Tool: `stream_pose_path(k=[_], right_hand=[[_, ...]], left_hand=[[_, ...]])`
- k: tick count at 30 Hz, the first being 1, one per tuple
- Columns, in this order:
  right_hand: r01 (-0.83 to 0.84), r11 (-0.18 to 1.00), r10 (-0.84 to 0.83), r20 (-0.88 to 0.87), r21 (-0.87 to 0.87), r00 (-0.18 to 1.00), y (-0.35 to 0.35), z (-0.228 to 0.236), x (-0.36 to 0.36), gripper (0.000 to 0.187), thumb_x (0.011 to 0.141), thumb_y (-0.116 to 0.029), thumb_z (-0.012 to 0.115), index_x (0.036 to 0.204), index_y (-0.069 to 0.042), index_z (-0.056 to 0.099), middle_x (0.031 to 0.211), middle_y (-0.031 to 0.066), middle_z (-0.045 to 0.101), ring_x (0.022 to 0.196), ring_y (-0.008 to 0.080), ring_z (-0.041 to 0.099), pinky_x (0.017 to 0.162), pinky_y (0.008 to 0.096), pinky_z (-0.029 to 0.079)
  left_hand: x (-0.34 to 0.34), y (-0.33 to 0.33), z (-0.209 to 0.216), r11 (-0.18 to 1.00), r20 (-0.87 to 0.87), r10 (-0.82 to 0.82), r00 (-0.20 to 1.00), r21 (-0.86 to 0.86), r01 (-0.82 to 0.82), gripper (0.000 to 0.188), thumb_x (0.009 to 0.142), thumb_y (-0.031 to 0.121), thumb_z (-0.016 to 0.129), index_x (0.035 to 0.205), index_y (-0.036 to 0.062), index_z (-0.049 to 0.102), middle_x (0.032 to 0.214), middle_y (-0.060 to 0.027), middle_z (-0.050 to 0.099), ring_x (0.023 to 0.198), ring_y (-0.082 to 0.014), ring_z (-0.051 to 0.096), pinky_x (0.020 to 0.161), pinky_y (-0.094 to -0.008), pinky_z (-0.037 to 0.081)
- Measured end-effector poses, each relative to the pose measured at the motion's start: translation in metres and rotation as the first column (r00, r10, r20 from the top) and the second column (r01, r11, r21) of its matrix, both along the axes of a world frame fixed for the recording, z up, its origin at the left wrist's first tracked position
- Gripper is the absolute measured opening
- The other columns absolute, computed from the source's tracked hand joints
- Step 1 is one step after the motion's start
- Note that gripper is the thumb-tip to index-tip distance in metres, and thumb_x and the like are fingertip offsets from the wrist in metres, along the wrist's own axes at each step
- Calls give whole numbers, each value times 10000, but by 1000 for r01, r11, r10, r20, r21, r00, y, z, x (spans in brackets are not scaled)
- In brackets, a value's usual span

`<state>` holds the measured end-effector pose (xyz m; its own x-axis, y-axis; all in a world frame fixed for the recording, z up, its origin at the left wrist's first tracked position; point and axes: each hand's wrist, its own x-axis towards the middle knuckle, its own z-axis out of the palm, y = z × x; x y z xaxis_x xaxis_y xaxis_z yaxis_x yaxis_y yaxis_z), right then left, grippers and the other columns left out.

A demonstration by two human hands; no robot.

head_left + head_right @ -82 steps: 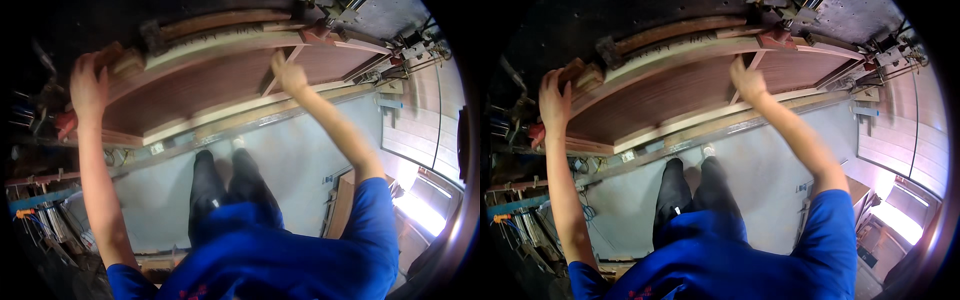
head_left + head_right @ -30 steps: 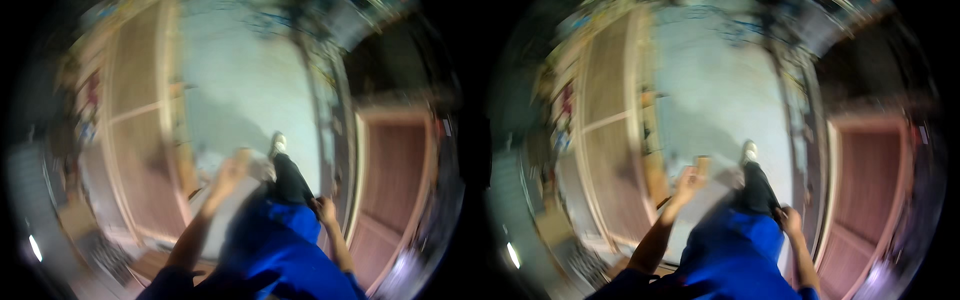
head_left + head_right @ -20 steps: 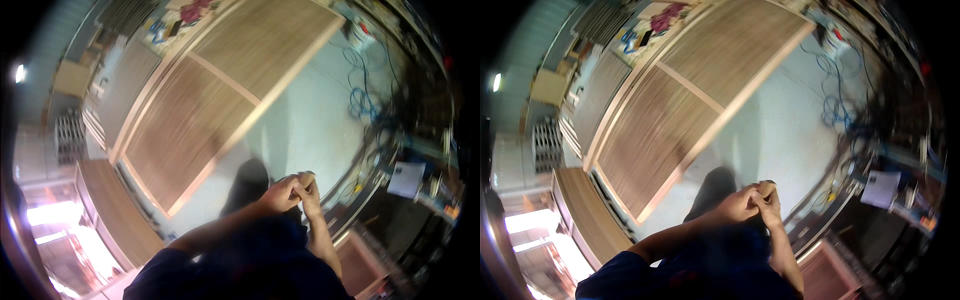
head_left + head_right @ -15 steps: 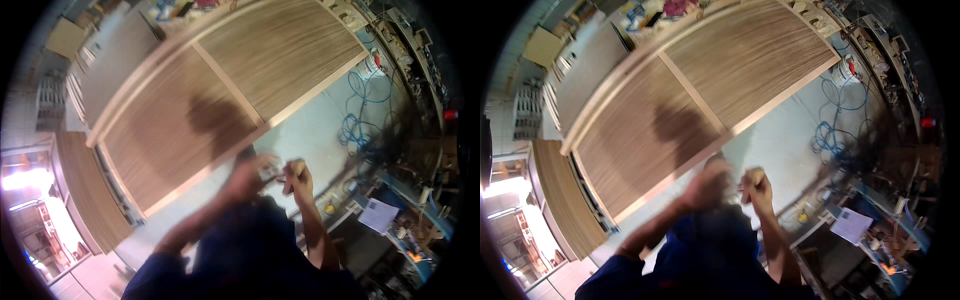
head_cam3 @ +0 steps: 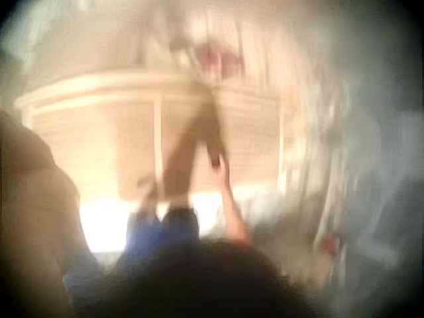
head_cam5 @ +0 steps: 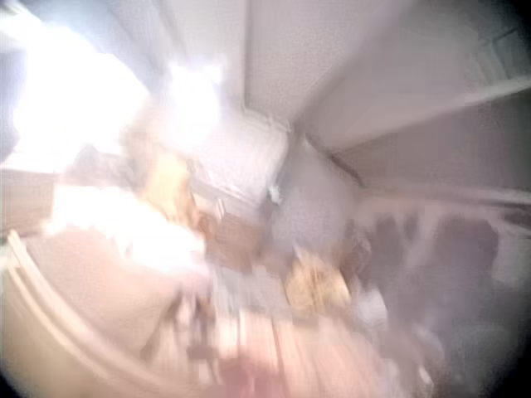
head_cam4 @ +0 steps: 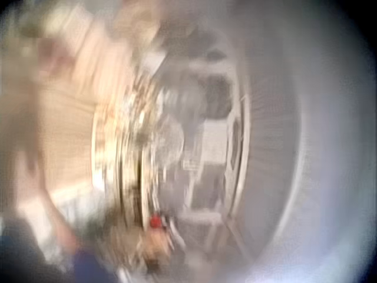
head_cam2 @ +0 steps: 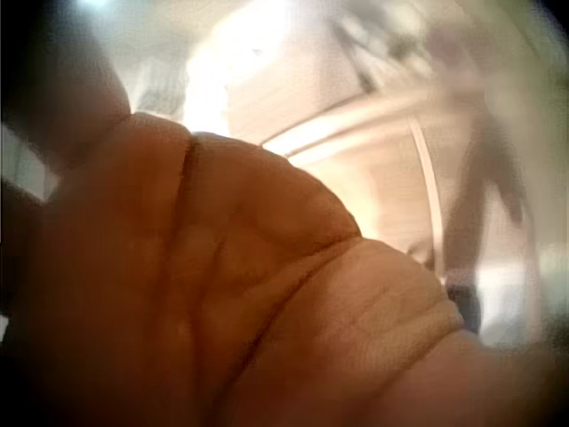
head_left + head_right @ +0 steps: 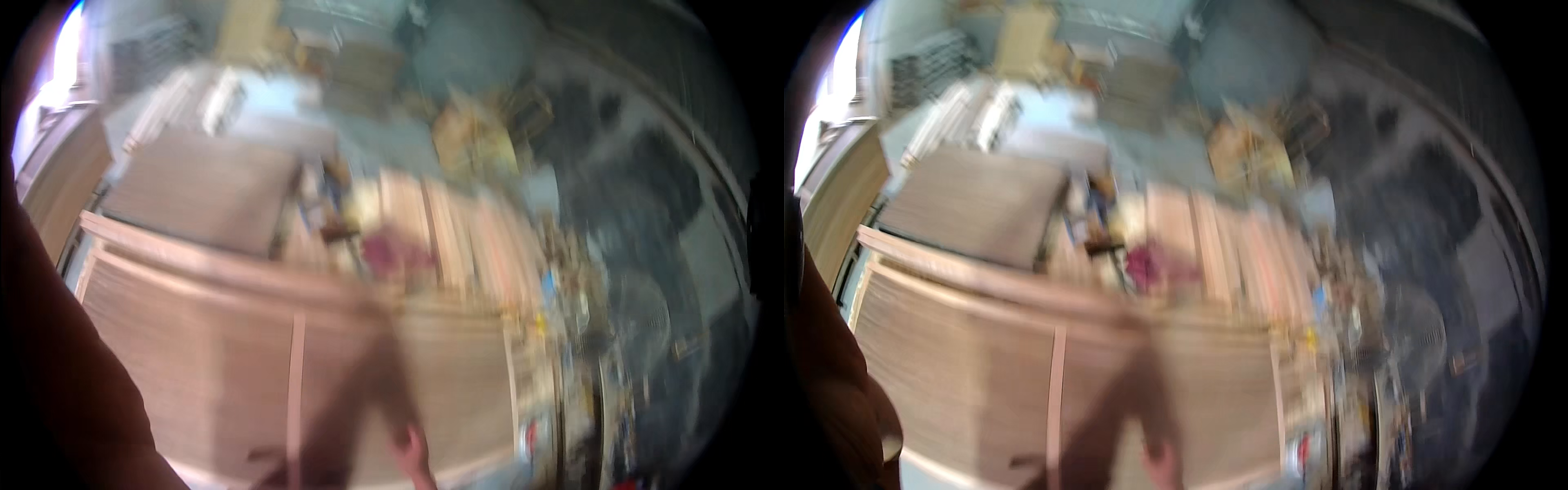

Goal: The person assembles a wooden panel by attaching thin wooden strips to its edges. They use a pneumatic nail gun to secure the strips and a hammer to tap them into place. The person also uses a sander to smooth the edges of the wood.

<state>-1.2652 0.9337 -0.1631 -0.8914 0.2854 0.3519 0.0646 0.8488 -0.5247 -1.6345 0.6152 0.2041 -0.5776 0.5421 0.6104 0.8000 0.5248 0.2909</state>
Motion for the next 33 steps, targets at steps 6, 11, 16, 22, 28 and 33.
stream_pose_path(k=[6, 11, 16, 22, 28, 33], right_hand=[[53, 883, -4, 105, -466, 994, 248, -13, -170, 236, 1029, -154, 585, 1229, -44, 646, 1031, 100, 703, 952, 258, 677, 833, 370, 545], [-38, 922, -80, 286, 384, 955, 420, -12, -223, 558, 839, 35, 746, 1369, -46, 588, 1320, 164, 627, 1199, 405, 612, 1033, 501, 496], [-244, 925, 193, 193, 291, 962, 336, -13, -327, 571, 834, 10, 718, 1390, -50, 601, 1391, 184, 621, 1311, 407, 584, 1112, 486, 488], [-539, 817, 535, 78, 206, 841, 225, -68, -375, 291, 880, -86, 615, 1139, -161, 724, 1172, 81, 666, 1010, 323, 677, 833, 493, 535], [-534, 758, 614, -134, 375, 778, 211, -35, -352, 170, 932, -183, 693, 1030, -91, 589, 973, 101, 629, 896, 276, 670, 750, 403, 526], [-594, 792, 501, -408, -140, 764, 182, 108, -214, 468, 827, 28, 691, 1221, -7, 441, 948, 121, 541, 791, 274, 653, 562, 389, 563]], left_hand=[[-114, 109, -19, 923, -85, 238, 967, -292, -253, 717, 933, 210, 783, 1542, 63, 434, 1497, -185, 525, 1328, -328, 579, 1051, -497, 538], [-105, 175, -62, 875, -58, 348, 935, -337, -347, 743, 950, 246, 775, 1572, 74, 405, 1548, -191, 484, 1366, -345, 557, 1072, -523, 532], [-57, 187, -26, 901, -186, 321, 928, -242, -360, 770, 968, 282, 767, 1602, 85, 377, 1600, -197, 443, 1405, -362, 534, 1092, -549, 526], [110, 213, -89, 951, -19, 301, 953, 86, -298, 803, 988, 325, 756, 1638, 99, 343, 1661, -204, 394, 1451, -382, 506, 1116, -581, 518], [251, 193, -214, 812, 624, 480, 617, -49, -581, 805, 844, -131, 624, 1590, 77, 404, 1623, -144, 457, 1426, -328, 498, 1146, -502, 468], [296, 209, -226, 858, 663, 406, 629, -39, -512, 863, 794, -148, 671, 1582, 48, 380, 1628, -188, 413, 1504, -386, 409, 1211, -536, 386]])
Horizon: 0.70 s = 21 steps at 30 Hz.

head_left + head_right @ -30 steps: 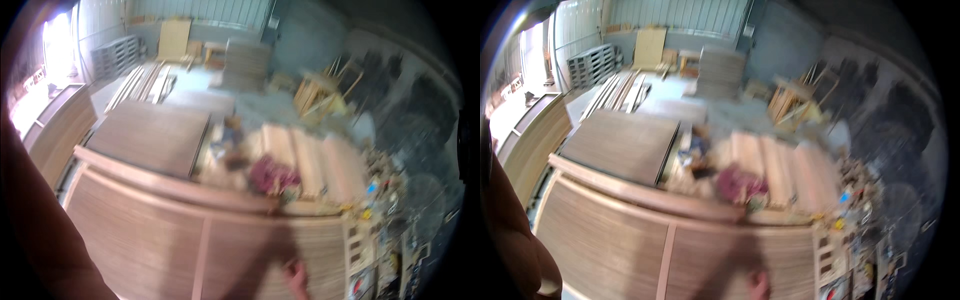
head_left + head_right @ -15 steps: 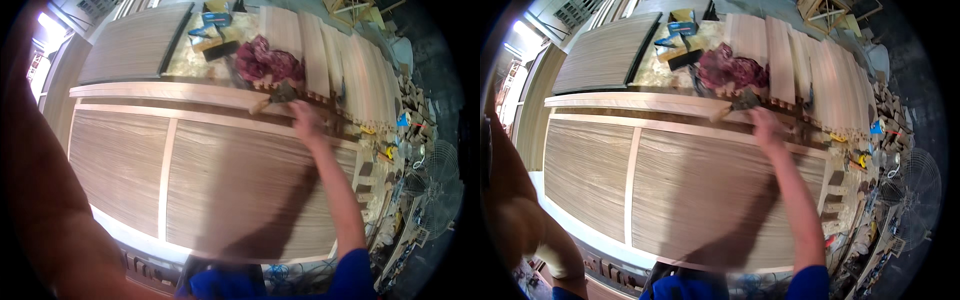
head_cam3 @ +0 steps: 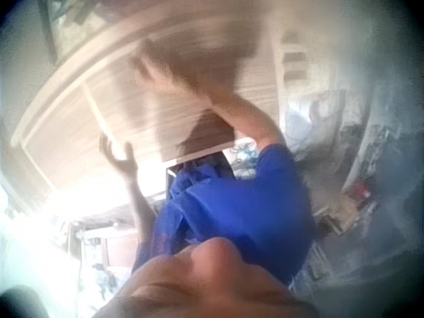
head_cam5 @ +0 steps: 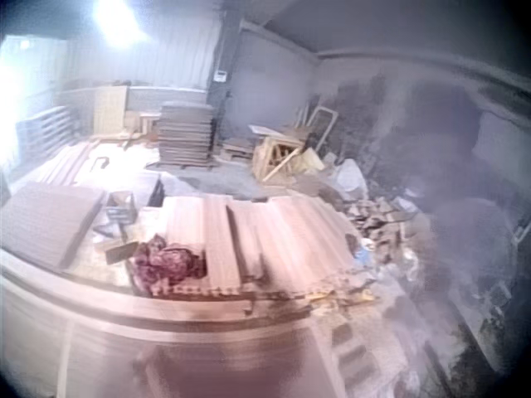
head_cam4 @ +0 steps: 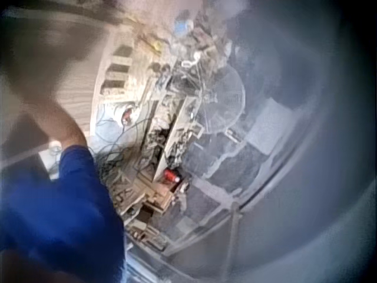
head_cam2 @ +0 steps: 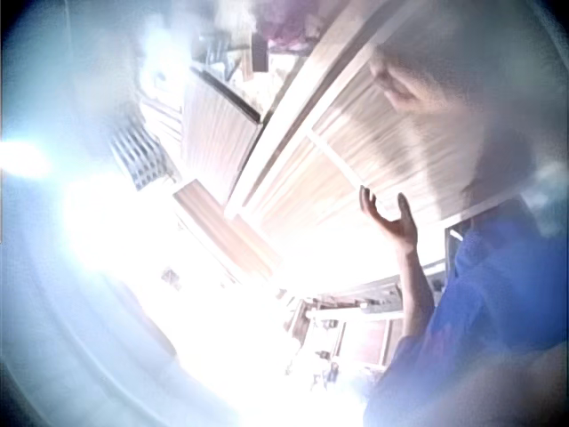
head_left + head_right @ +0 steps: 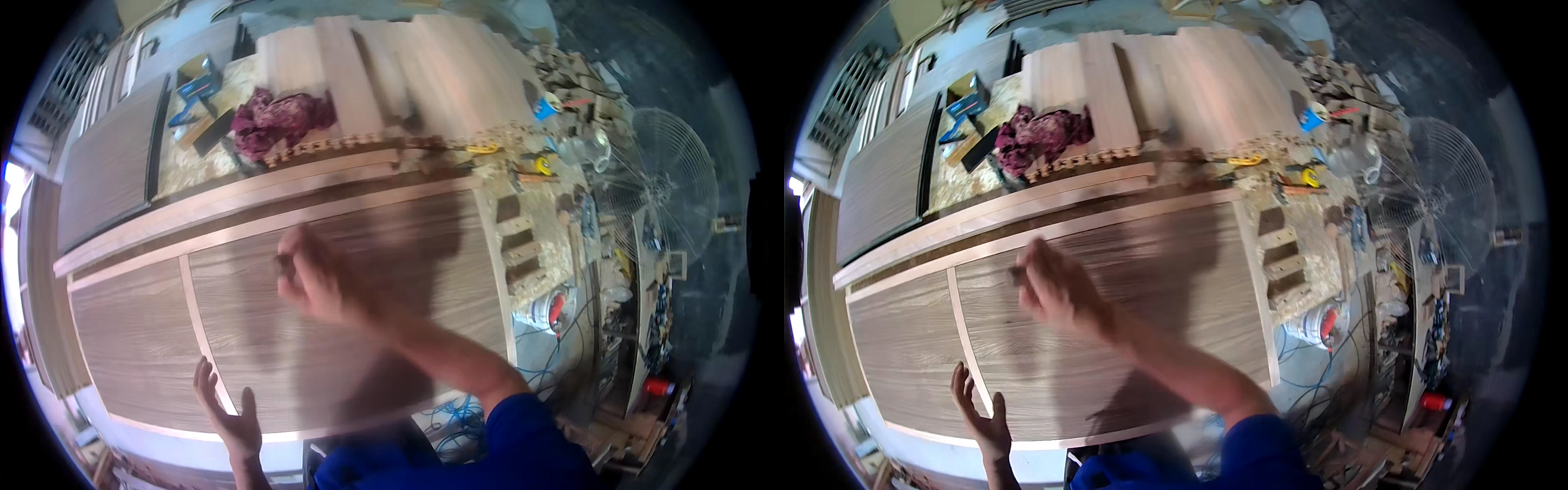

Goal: The person assembles a wooden panel by attaching thin wooden strips to its edges. They use a pneumatic nail gun to secure the strips and a hammer to tap them into place. The person also uses a sander to smooth the edges of the wood.

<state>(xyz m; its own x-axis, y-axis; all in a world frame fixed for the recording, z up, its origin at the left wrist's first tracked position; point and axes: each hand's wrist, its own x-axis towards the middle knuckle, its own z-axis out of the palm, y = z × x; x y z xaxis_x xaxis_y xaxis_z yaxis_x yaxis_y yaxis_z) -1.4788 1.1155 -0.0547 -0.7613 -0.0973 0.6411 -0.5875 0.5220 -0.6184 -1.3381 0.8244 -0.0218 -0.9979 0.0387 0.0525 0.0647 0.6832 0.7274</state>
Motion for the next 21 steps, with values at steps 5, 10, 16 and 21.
stream_pose_path(k=[5, 10, 16, 21], right_hand=[[206, 823, 22, 394, -529, 919, -33, 29, 165, 210, 955, -109, 717, 963, -76, 510, 881, 37, 452, 735, 153, 494, 688, 318, 450], [509, 540, 64, 635, -671, 769, -35, 21, 302, 221, 1021, -231, 715, 1018, -83, 550, 927, -4, 532, 781, 120, 522, 727, 315, 481], [723, 691, -452, 770, -17, 450, 34, -9, 445, 219, 1005, -212, 729, 1109, -42, 639, 1043, 108, 667, 875, 225, 700, 767, 348, 580], [754, 600, -644, 721, 268, 257, 202, -73, 508, 148, 955, -130, 721, 1066, -74, 640, 982, 114, 692, 754, 268, 692, 678, 404, 564]], left_hand=[[2, 74, 36, 868, 159, -474, 866, -85, 490, 855, 745, 57, 878, 1506, 63, 488, 1503, -201, 548, 1433, -430, 480, 1189, -522, 404], [38, 100, -21, 534, 573, -718, 395, 90, 840, 301, 972, 249, 702, 1154, 16, 645, 1218, -209, 664, 1175, -420, 617, 986, -475, 503], [72, 78, -116, 664, 377, -602, 704, -253, 703, 378, 975, 373, 714, 1123, 46, 594, 1096, -209, 619, 1060, -430, 576, 954, -536, 458], [50, 69, -153, 630, 442, -182, 878, -633, 449, 672, 952, 509, 732, 1362, 9, 549, 1331, -234, 576, 1324, -438, 492, 1094, -588, 402]])
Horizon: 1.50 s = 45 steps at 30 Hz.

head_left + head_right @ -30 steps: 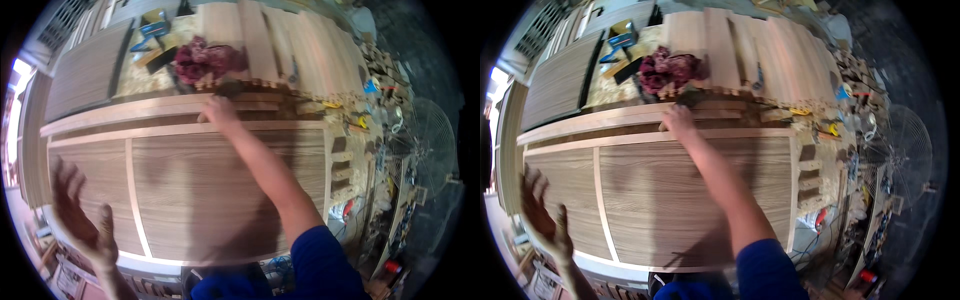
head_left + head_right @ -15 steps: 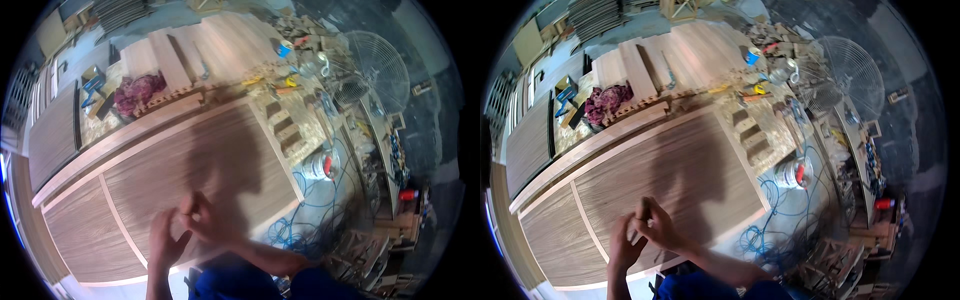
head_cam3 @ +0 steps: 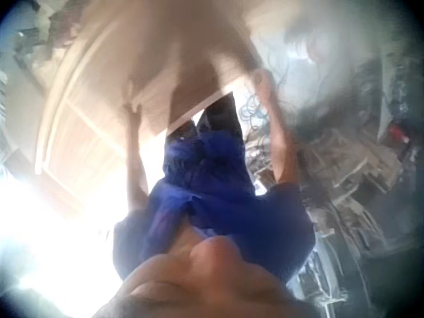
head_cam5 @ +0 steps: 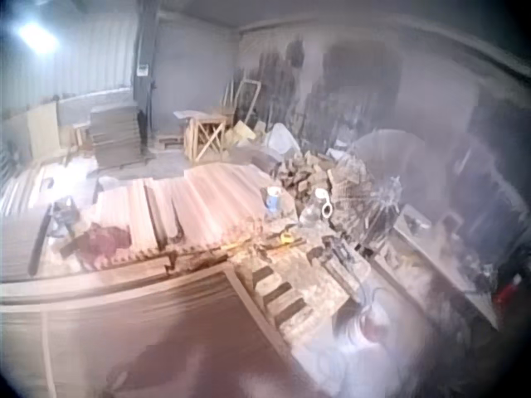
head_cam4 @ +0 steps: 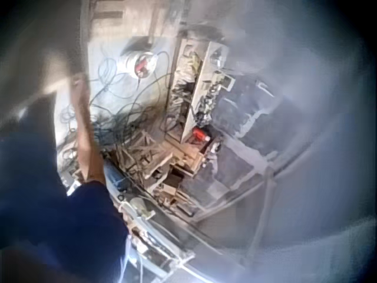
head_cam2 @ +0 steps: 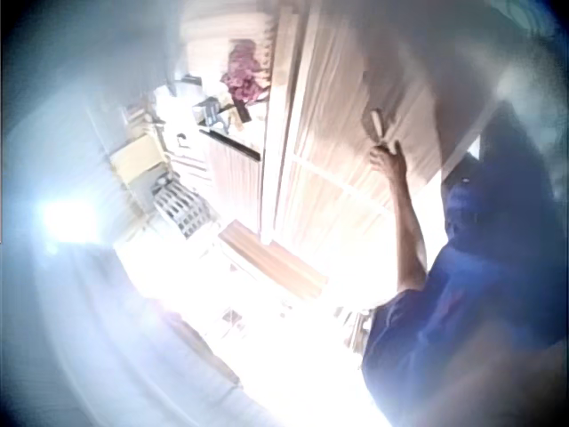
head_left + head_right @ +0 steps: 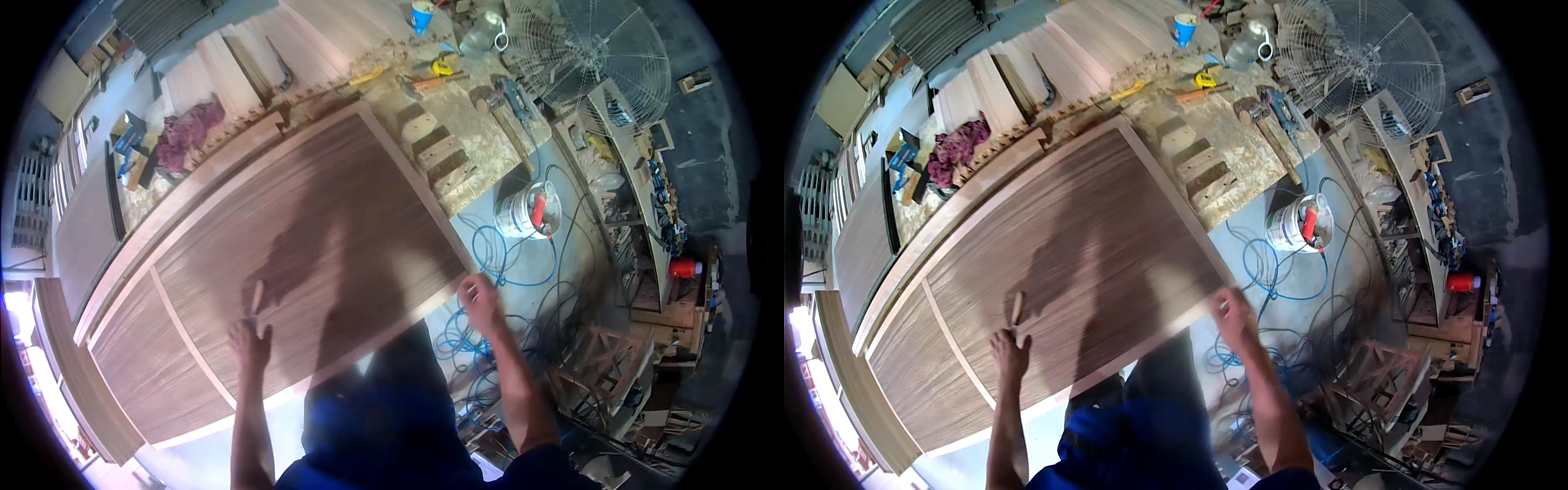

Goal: The person assembles a wooden panel by attaching thin wooden strips to its edges. They use a pneumatic nail gun to secure the strips and a hammer to tap them into place. The person also uses a sander to smooth the edges of the wood.

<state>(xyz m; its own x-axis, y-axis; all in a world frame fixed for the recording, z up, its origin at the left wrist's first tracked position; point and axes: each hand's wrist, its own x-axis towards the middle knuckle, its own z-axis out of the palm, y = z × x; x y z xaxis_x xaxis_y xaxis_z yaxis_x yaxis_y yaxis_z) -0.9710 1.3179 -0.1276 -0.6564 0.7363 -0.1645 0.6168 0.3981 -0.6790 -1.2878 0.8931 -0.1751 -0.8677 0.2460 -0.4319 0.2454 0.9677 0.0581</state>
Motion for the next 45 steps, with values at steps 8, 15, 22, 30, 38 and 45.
stream_pose_path(k=[8, 15, 22, 30, 38, 45], right_hand=[[-187, 811, 49, 253, 555, 966, 336, -96, -39, 472, 915, -180, 748, 1313, -35, 540, 1240, 233, 629, 1151, 426, 636, 957, 509, 523], [-103, 880, -114, 417, 463, 902, 466, -131, -143, 682, 916, -201, 724, 1493, 20, 436, 1396, 315, 557, 1292, 521, 542, 1109, 558, 443], [8, 999, -14, 127, 48, 992, 471, -106, -174, 494, 966, -232, 724, 1360, 14, 553, 1139, 203, 660, 1070, 298, 674, 962, 417, 518], [-637, 767, 642, 70, -79, 763, 379, 0, -420, 368, 1035, -347, 679, 1098, 12, 626, 896, 182, 658, 828, 311, 646, 773, 414, 506], [-807, 582, 798, 264, -101, 542, 346, -2, -525, 417, 993, -363, 690, 1016, 41, 589, 920, 305, 673, 894, 505, 644, 787, 536, 509], [-798, 587, 808, 155, -136, 568, 341, 1, -536, 411, 983, -352, 686, 982, 48, 590, 910, 323, 661, 899, 499, 670, 784, 522, 514]], left_hand=[[1, 26, -4, 901, -156, 381, 912, -157, -403, 826, 953, 485, 738, 1572, 49, 407, 1600, -210, 393, 1487, -401, 389, 1210, -544, 358], [-14, 225, -5, 967, -190, 135, 972, 239, -87, 793, 985, 229, 743, 1644, 71, 333, 1682, -190, 359, 1561, -363, 328, 1297, -571, 268], [-98, 400, -61, 959, -366, 0, 931, 264, 104, 737, 1042, 352, 548, 1661, 43, 292, 1754, -145, 238, 1636, -290, 193, 1343, -498, 111], [-146, 437, -63, 954, -337, 70, 939, 297, 35, 812, 1011, 391, 572, 1671, 31, 264, 1758, -129, 251, 1625, -319, 224, 1324, -538, 120], [-148, 430, -60, 958, -296, 91, 951, 286, -2, 825, 1006, 427, 568, 1668, 32, 274, 1758, -127, 251, 1626, -329, 219, 1323, -549, 111], [-148, 430, -59, 960, -265, 97, 959, 280, -20, 854, 991, 429, 582, 1674, 35, 253, 1762, -121, 239, 1631, -323, 203, 1328, -546, 90]])
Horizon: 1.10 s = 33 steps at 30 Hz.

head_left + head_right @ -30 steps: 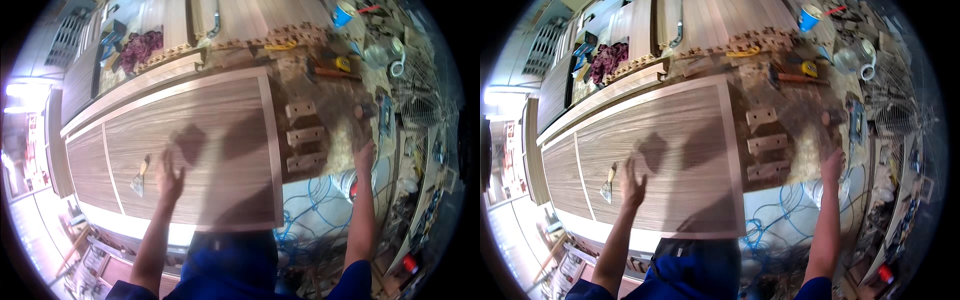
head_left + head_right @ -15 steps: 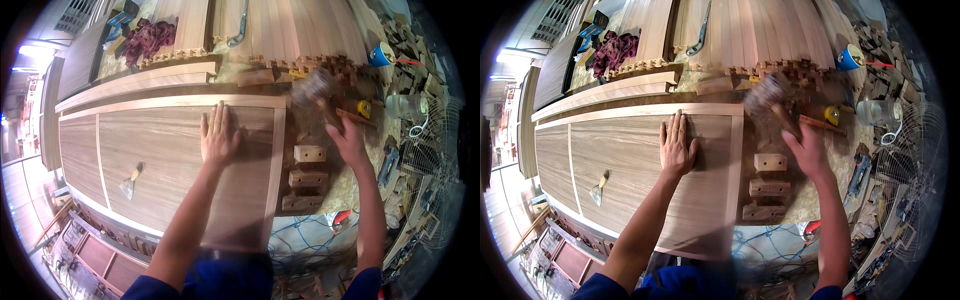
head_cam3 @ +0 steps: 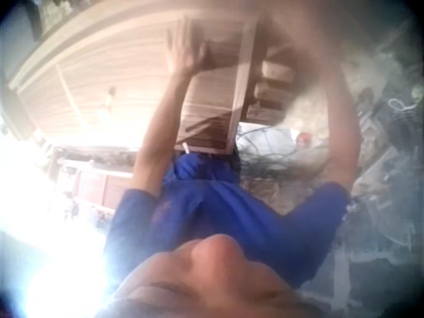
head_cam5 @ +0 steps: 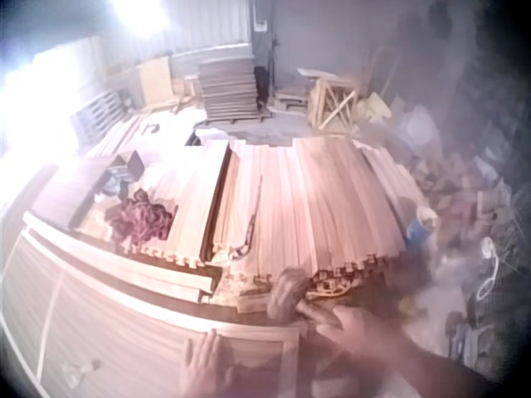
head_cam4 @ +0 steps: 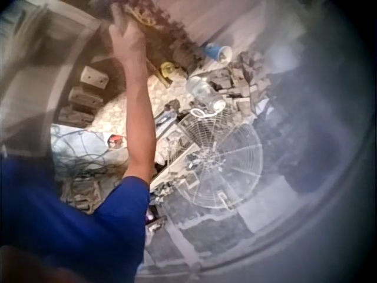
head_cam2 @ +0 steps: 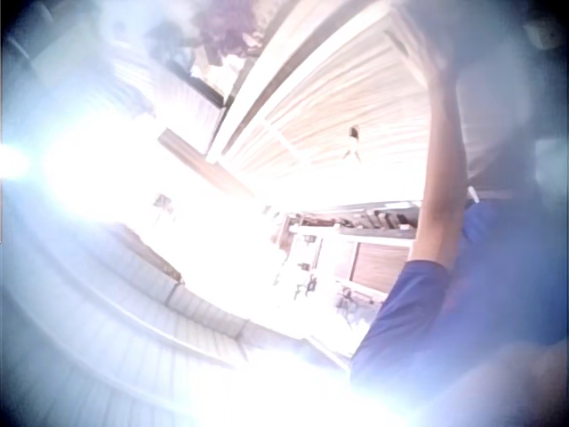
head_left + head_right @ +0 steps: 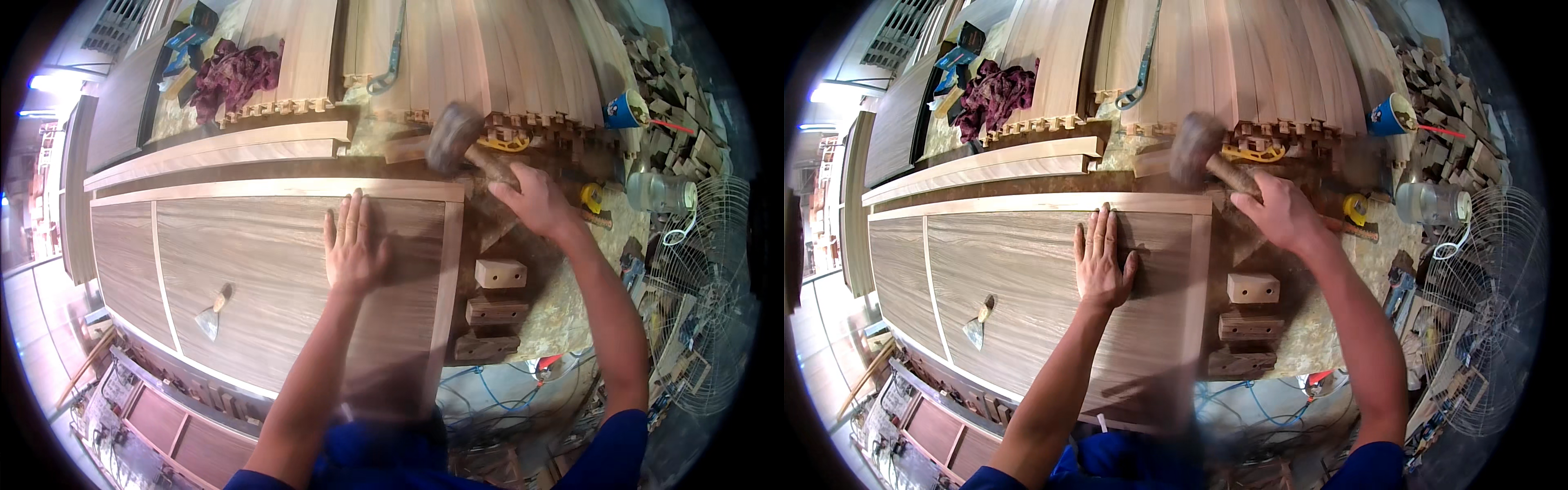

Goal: The person assembles a wooden panel by attaching thin wooden strips to its edges. They use a pneumatic nail gun to secure the strips and a hammer to tap them into place. The person also uses a sander to smooth the edges of the wood.

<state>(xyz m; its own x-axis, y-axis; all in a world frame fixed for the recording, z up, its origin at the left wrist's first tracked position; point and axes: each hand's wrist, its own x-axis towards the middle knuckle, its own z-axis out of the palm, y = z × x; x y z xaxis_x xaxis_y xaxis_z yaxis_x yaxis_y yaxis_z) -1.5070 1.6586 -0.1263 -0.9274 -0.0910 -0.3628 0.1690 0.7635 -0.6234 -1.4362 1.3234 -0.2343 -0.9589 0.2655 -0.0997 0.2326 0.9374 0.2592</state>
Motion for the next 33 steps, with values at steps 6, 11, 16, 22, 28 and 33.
stream_pose_path(k=[6, 11, 16, 22, 28, 33], right_hand=[[-162, 973, 159, 32, 162, 987, 9, -8, 2, 420, 1004, -362, 668, 1012, 53, 599, 859, 314, 669, 879, 497, 682, 766, 533, 525], [123, 992, -121, -101, 18, 988, 8, -16, 16, 427, 1002, -372, 685, 978, 38, 569, 848, 294, 657, 845, 475, 677, 754, 536, 515], [281, 960, -277, -201, -11, 940, 33, -69, 118, 402, 951, -369, 744, 1025, 12, 638, 900, 229, 682, 863, 431, 692, 750, 514, 526], [805, 558, -598, 574, -203, 560, 110, -66, 249, 320, 961, -283, 727, 1010, 11, 611, 650, 100, 553, 617, 245, 603, 623, 428, 526], [477, 876, -433, -316, 72, 844, 162, -160, 280, 219, 1005, -237, 696, 1070, -35, 643, 861, 122, 664, 825, 261, 680, 762, 417, 553], [755, 286, -497, -582, 590, 644, 290, -169, 347, 554, 983, -345, 708, 1417, -48, 534, 1271, 272, 644, 1156, 482, 636, 961, 538, 532]], left_hand=[[-5, 2, -1, 1000, -16, -3, 1000, 26, 3, 852, 985, 413, 597, 1672, 37, 260, 1759, -124, 245, 1632, -319, 198, 1327, -546, 90], [-4, 0, -2, 1000, -12, -12, 1000, 9, 12, 866, 977, 411, 617, 1673, 43, 256, 1762, -124, 232, 1636, -315, 187, 1328, -540, 90], [-3, 10, -1, 999, 52, -18, 998, -39, 20, 892, 979, 396, 618, 1691, 56, 201, 1774, -104, 201, 1648, -274, 148, 1343, -508, 45], [1, 10, -7, 993, -71, -59, 996, -104, 51, 845, 1009, 418, 551, 1695, 73, 197, 1780, -88, 191, 1648, -268, 146, 1345, -499, 41], [3, 15, -7, 994, -69, -63, 996, -90, 57, 821, 1028, 432, 530, 1695, 86, 200, 1774, -85, 206, 1647, -253, 146, 1349, -489, 46], [4, 16, -12, 988, -124, -84, 989, -138, 67, 794, 1042, 394, 537, 1696, 96, 199, 1768, -86, 214, 1646, -241, 145, 1350, -465, 62]])
